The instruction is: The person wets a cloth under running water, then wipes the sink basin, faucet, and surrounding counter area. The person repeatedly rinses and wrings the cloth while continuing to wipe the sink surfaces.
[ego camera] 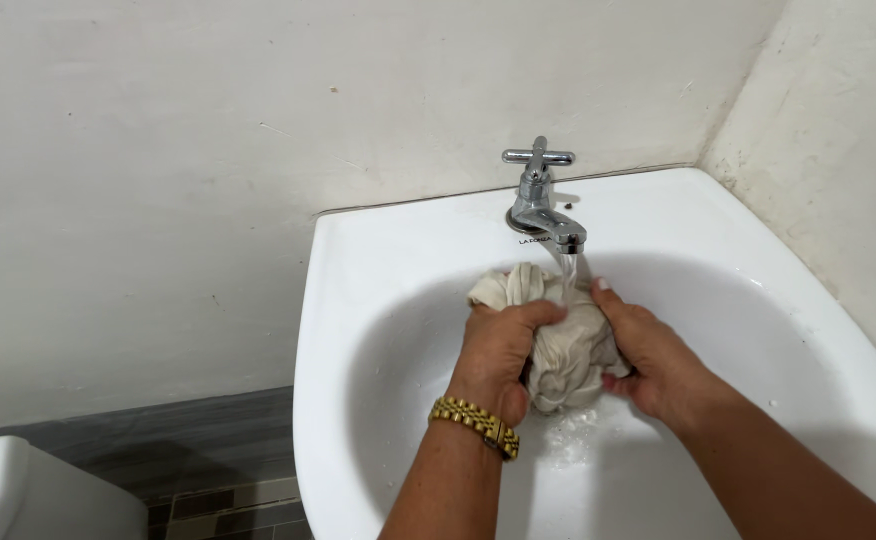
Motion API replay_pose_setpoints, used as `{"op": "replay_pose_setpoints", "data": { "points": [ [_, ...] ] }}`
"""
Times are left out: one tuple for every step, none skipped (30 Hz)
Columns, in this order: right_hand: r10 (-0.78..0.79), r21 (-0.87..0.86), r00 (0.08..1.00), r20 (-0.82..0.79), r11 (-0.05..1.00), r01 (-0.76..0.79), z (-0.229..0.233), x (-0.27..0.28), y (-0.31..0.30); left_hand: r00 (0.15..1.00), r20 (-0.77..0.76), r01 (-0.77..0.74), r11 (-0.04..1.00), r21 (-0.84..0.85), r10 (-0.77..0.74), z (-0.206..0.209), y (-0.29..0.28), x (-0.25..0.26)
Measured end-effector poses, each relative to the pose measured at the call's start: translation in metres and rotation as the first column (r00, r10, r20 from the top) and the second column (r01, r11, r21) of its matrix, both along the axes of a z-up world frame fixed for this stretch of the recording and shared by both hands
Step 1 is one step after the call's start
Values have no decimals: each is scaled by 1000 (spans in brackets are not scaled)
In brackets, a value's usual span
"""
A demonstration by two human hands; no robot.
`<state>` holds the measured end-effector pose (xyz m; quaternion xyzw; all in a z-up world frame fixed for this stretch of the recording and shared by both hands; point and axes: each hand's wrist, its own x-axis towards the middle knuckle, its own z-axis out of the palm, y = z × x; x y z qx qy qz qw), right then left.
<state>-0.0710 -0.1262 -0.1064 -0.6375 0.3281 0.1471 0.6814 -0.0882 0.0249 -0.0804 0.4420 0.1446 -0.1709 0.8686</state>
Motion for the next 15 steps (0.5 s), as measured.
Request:
{"op": "replay_pose_setpoints", "data": {
  "points": [
    [-43, 74, 998, -41, 996, 46, 1, -1, 3, 1000, -25, 11, 999, -35, -11, -2, -1, 0],
    [-83, 146, 993, -89, 985, 95, 2, -3, 5, 998, -53, 21, 997, -70, -24, -5, -2, -2],
    [-27, 264, 999, -39, 964, 37, 2, -4, 8, 996, -81, 29, 994, -106, -38, -8, -3, -3],
    [19, 378, 1000, 20, 925, -25, 2, -4, 11, 996, -88, 3, 988, -153, -17, -10, -4, -4],
    [56, 483, 995, 84, 871, -90, 3, -5, 14, 995, -96, -23, 980, -199, 4, -12, -6, -5],
    [66, 494, 988, 139, 860, -127, 6, -6, 17, 994, -102, -48, 968, -246, 24, -12, -8, -5],
    [74, 502, 978, 194, 849, -164, 9, -8, 20, 989, -94, -137, 959, -247, 117, -12, -13, -5],
    [85, 508, 965, 247, 837, -204, 12, -11, 25, 974, -87, -226, 942, -249, 211, -11, -18, -5],
    [74, 384, 958, 278, 905, -182, 16, -14, 29, 950, -80, -313, 916, -252, 303, -10, -21, -5],
    [67, 254, 949, 310, 956, -150, 21, -19, 33, 939, -144, -337, 918, -210, 312, -10, -23, -5],
    [65, 120, 937, 342, 986, -112, 25, -25, 38, 924, -207, -357, 919, -166, 321, -9, -24, -4],
    [127, -31, 919, 373, 992, -125, 30, -31, 43, 906, -266, -369, 922, -117, 328, -9, -26, -4],
    [193, -181, 900, 392, 975, -130, 35, -38, 48, 912, -283, -351, 923, -160, 297, -9, -26, -6],
    [268, -334, 876, 400, 933, -133, 42, -43, 52, 916, -297, -339, 917, -209, 270, -9, -26, -7],
    [362, -509, 844, 396, 851, -126, 49, -47, 56, 919, -310, -327, 909, -257, 243, -10, -25, -9]
  ]
}}
